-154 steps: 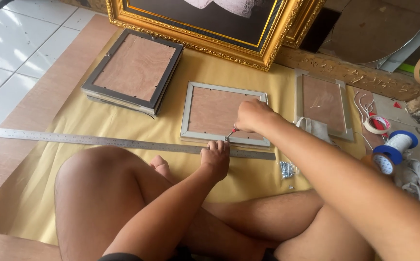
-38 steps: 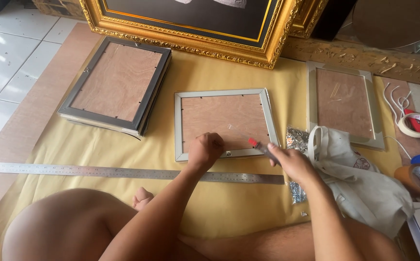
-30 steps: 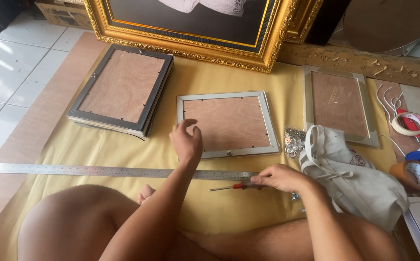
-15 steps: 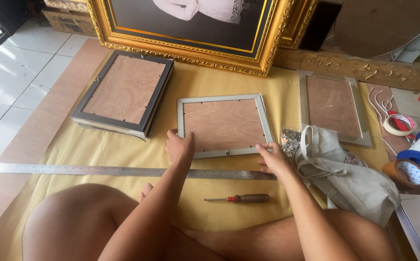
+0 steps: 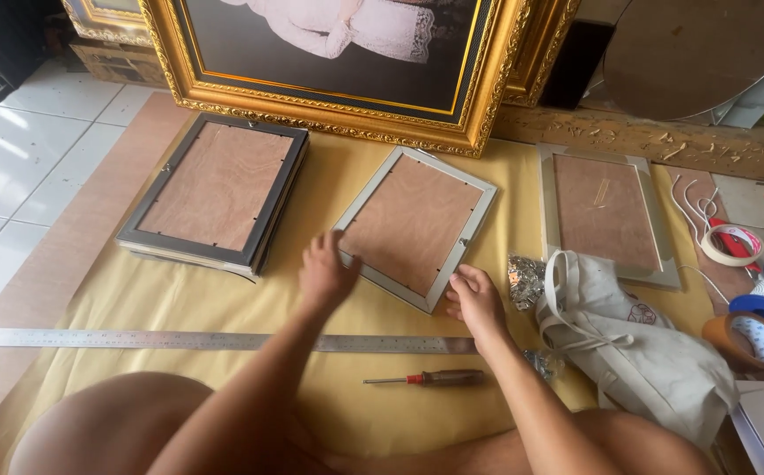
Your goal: Using a screwdriver to secure the backings of multiple picture frames while sitting on the floor.
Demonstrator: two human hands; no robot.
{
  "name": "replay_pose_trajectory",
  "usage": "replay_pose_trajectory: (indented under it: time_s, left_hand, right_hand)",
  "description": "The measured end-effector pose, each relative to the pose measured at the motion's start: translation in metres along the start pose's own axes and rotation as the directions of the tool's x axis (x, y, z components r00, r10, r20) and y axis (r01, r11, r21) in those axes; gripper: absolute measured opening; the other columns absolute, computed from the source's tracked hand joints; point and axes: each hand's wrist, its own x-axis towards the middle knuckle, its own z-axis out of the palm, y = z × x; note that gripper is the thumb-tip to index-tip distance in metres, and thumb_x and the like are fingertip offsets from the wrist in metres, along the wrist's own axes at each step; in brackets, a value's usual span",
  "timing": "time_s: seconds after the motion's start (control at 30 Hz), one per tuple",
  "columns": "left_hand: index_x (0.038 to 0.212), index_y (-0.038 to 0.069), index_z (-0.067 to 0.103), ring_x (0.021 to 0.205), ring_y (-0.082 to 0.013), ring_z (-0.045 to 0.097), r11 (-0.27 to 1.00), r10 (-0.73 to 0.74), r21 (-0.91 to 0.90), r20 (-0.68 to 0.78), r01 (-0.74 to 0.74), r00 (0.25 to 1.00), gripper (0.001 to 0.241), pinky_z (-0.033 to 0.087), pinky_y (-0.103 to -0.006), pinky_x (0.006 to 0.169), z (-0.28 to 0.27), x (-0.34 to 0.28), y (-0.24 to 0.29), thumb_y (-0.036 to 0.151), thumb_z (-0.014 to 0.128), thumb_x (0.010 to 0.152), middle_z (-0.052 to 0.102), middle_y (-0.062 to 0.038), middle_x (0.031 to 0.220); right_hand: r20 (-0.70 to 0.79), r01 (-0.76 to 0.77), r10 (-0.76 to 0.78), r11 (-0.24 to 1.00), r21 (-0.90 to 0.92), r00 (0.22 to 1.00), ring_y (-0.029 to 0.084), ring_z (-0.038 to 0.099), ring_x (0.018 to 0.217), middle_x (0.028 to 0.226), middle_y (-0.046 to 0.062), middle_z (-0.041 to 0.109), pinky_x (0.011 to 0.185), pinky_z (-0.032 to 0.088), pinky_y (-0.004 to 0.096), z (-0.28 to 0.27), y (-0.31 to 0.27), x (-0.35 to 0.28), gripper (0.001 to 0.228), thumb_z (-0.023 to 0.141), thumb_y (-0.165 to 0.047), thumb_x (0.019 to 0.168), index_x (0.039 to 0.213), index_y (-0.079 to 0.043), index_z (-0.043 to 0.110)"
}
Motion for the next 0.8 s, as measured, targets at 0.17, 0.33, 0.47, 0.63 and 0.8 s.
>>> replay_pose_trajectory:
  time_s: [0.17, 0.33, 0.47, 0.63, 0.8]
  left_hand:
    - [0.166, 0.032, 0.039, 0.162, -0.0294, 0.038, 0.99, -0.135, -0.021, 0.095, 0.137, 0.986, 0.079, 0.046, -0.0605, 0.123, 0.016, 0.03, -0.023, 0.055, 0.063, 0.095, 0.044, 0.0, 0.175]
    - [0.148, 0.024, 0.051, 0.138, -0.0382, 0.057, 0.986, -0.156, -0.067, -0.087, 0.15, 0.984, 0.066, 0.054, -0.0533, 0.111, 0.041, -0.006, -0.016, 0.053, 0.069, 0.092, 0.064, -0.012, 0.146]
    - [0.145, 0.022, 0.052, 0.128, -0.0403, 0.057, 0.984, -0.174, 0.011, -0.085, 0.176, 0.981, 0.063, 0.051, -0.0498, 0.107, 0.047, -0.029, -0.021, 0.049, 0.068, 0.09, 0.058, -0.012, 0.134]
    - [0.152, 0.021, 0.046, 0.138, -0.0431, 0.059, 0.946, -0.294, -0.124, 0.054, 0.298, 0.954, 0.07, 0.053, -0.0561, 0.111, 0.02, -0.059, -0.005, 0.048, 0.07, 0.092, 0.057, -0.017, 0.143]
    - [0.158, 0.021, 0.054, 0.136, -0.0431, 0.062, 0.996, 0.081, -0.031, -0.008, -0.081, 0.997, 0.072, 0.058, -0.0632, 0.106, -0.013, -0.123, 0.043, 0.033, 0.082, 0.093, 0.056, -0.015, 0.153]
  right_hand:
    - [-0.022, -0.006, 0.006, 1.0, 0.007, 1.0, 0.043, 0.069, 0.138, 0.162, 0.026, 0.059, 0.101, 0.066, 0.054, 0.005, -0.013, -0.009, 0.065, 0.071, -0.032, 0.107, 0.164, -0.005, 0.054]
    - [-0.074, -0.015, 0.012, 0.999, -0.038, 0.997, 0.043, 0.069, 0.139, 0.159, 0.024, 0.062, 0.102, 0.065, 0.053, -0.005, -0.007, -0.002, 0.068, 0.076, -0.037, 0.104, 0.163, -0.009, 0.057]
    - [-0.08, 0.024, -0.024, 1.0, 0.004, 0.996, 0.046, 0.067, 0.14, 0.158, 0.029, 0.061, 0.106, 0.062, 0.057, -0.014, -0.005, 0.005, 0.066, 0.075, -0.036, 0.106, 0.162, -0.007, 0.057]
    - [-0.074, 0.137, -0.14, 0.99, -0.043, 0.987, 0.05, 0.075, 0.124, 0.153, 0.04, 0.061, 0.095, 0.066, 0.055, -0.054, -0.003, 0.003, 0.056, 0.073, -0.022, 0.106, 0.153, 0.006, 0.061]
    - [-0.275, -0.179, -0.157, 0.451, -0.875, 0.949, 0.035, 0.082, 0.118, 0.122, -0.004, 0.087, 0.097, 0.067, 0.054, -0.125, 0.009, 0.004, 0.041, 0.055, -0.065, 0.1, 0.123, -0.051, 0.085]
